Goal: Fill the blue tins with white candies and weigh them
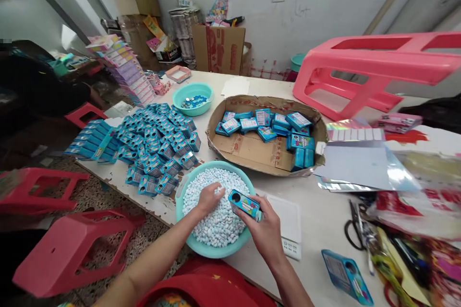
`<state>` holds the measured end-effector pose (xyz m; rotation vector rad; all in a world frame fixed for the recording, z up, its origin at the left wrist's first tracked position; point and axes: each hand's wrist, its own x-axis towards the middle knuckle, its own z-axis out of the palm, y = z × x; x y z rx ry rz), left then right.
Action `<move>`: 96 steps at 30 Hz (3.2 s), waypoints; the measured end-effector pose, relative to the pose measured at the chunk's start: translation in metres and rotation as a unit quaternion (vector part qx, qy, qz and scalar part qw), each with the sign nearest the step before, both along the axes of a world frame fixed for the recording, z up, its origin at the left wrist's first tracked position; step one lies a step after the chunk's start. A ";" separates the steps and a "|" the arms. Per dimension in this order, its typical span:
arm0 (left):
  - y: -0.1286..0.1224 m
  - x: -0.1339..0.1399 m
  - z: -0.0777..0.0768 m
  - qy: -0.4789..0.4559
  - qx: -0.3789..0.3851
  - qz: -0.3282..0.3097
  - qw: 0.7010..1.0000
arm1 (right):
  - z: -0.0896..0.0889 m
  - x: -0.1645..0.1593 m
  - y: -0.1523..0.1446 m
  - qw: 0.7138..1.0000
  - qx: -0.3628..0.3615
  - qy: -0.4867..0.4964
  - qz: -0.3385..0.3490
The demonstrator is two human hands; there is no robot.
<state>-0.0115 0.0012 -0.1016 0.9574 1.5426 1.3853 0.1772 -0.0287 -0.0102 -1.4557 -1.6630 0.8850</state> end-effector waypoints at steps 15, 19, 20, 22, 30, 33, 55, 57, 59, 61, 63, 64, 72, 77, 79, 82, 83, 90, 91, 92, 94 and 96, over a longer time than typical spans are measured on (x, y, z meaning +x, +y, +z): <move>0.003 0.006 0.101 -0.347 0.022 0.011 0.938 | 0.001 -0.046 0.004 0.989 0.054 -0.093 0.102; 0.006 0.007 0.101 -0.343 0.041 0.020 0.938 | 0.003 -0.046 0.006 0.990 0.050 -0.095 0.090; 0.007 0.007 0.102 -0.344 0.040 0.026 0.938 | 0.003 -0.046 0.006 0.991 0.049 -0.093 0.088; 0.008 0.008 0.103 -0.350 0.036 0.032 0.936 | 0.003 -0.046 0.008 0.991 0.046 -0.086 0.090; 0.010 0.011 0.108 -0.329 0.033 0.039 0.943 | 0.002 -0.045 0.011 0.993 0.037 -0.071 0.082; 0.012 0.012 0.107 -0.319 0.059 0.030 0.946 | 0.002 -0.043 0.012 0.994 0.043 -0.065 0.076; 0.021 0.026 0.112 -0.253 0.069 0.045 0.964 | 0.012 -0.047 0.017 0.999 0.035 -0.034 0.018; 0.019 0.025 0.115 -0.256 0.070 0.047 0.963 | 0.015 -0.047 0.016 0.999 0.036 -0.028 0.021; 0.018 0.024 0.119 -0.263 0.083 0.046 0.960 | 0.019 -0.045 0.014 0.998 0.047 -0.022 0.026; 0.017 0.024 0.120 -0.259 0.095 0.048 0.960 | 0.021 -0.044 0.014 0.998 0.059 -0.021 0.026; 0.019 0.025 0.115 -0.241 0.088 0.058 0.965 | 0.018 -0.044 0.016 0.998 0.056 -0.024 0.020; 0.021 0.026 0.112 -0.234 0.076 0.063 0.967 | 0.014 -0.044 0.017 0.998 0.049 -0.025 0.016; 0.021 0.024 0.107 -0.265 0.055 0.038 0.962 | -0.001 -0.043 0.019 0.999 0.021 0.020 0.028; 0.020 0.030 0.109 -0.226 0.088 0.061 0.968 | 0.003 -0.042 0.017 0.999 0.019 0.044 0.025; 0.020 0.032 0.109 -0.223 0.092 0.068 0.968 | 0.003 -0.042 0.017 0.999 0.019 0.044 0.019; 0.020 0.034 0.111 -0.237 0.098 0.066 0.964 | 0.001 -0.042 0.019 0.999 0.018 0.044 0.015; 0.020 0.035 0.112 -0.245 0.099 0.062 0.963 | 0.001 -0.042 0.020 0.999 0.017 0.045 0.015; 0.027 0.016 0.097 -0.188 0.050 0.032 0.980 | 0.004 -0.011 0.010 0.989 -0.022 0.145 -0.006; 0.028 0.009 0.086 -0.117 0.037 0.015 0.992 | 0.004 0.001 0.006 0.984 -0.034 0.172 -0.020; 0.028 0.003 0.073 -0.023 0.024 -0.016 0.999 | 0.002 0.014 0.002 0.979 -0.043 0.193 -0.043; 0.026 -0.009 0.045 0.191 0.009 -0.112 0.975 | -0.008 0.042 -0.003 0.972 -0.044 0.202 -0.113; 0.022 -0.014 0.018 0.346 0.020 -0.173 0.922 | -0.026 0.068 -0.004 0.965 -0.023 0.177 -0.191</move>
